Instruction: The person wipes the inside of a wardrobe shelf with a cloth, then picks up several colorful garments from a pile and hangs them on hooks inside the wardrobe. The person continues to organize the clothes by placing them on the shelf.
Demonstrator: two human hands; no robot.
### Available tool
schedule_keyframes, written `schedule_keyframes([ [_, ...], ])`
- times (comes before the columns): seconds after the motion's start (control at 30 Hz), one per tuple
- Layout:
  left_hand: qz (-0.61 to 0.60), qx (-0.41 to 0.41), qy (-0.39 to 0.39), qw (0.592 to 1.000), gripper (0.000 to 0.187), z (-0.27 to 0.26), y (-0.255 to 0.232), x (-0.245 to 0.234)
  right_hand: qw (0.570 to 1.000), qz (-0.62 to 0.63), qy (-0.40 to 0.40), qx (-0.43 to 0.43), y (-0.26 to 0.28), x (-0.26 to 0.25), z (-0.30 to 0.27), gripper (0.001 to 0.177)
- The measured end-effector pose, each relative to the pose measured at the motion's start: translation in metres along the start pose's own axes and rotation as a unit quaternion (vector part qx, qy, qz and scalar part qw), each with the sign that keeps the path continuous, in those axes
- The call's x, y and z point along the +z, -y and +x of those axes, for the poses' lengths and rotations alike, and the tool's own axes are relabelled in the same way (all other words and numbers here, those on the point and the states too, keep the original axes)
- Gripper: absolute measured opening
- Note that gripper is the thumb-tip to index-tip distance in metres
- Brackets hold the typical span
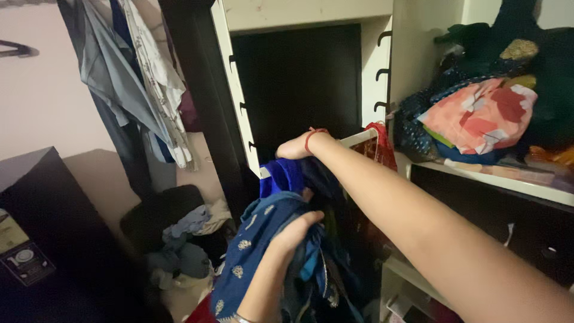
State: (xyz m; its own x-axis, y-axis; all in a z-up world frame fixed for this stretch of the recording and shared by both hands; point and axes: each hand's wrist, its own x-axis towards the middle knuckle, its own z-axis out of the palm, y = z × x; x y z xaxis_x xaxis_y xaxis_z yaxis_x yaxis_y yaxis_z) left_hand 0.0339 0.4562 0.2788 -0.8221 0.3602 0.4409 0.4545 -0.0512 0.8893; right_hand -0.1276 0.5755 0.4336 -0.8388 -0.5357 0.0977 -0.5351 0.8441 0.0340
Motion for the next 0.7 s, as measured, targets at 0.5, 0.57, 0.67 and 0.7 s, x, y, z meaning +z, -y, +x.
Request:
schedule_keyframes([
  [0.5,-0.297,-0.186,-0.113,0.930,0.039,0.014,-0.032,0.015,0.920,0.224,-0.313,0.072,0.027,-0.014,-0.195,0.043],
  [0.57,-0.373,-0.186,-0.121,0.901,0.041,0.022,-0.049,0.003,0.943,0.309,-0.104,0.063,0.027,-0.004,-0.202,0.048],
  [0.67,-0.312,-0.098,-0.166,0.930,0.036,0.030,-0.069,-0.015,0.934,0.309,-0.161,-0.083,0.029,0.005,-0.184,0.030],
  [0.7,-0.293,-0.072,-0.183,0.936,0.039,0.029,-0.073,-0.022,0.903,0.377,-0.183,-0.096,0.025,0.002,-0.174,0.027],
])
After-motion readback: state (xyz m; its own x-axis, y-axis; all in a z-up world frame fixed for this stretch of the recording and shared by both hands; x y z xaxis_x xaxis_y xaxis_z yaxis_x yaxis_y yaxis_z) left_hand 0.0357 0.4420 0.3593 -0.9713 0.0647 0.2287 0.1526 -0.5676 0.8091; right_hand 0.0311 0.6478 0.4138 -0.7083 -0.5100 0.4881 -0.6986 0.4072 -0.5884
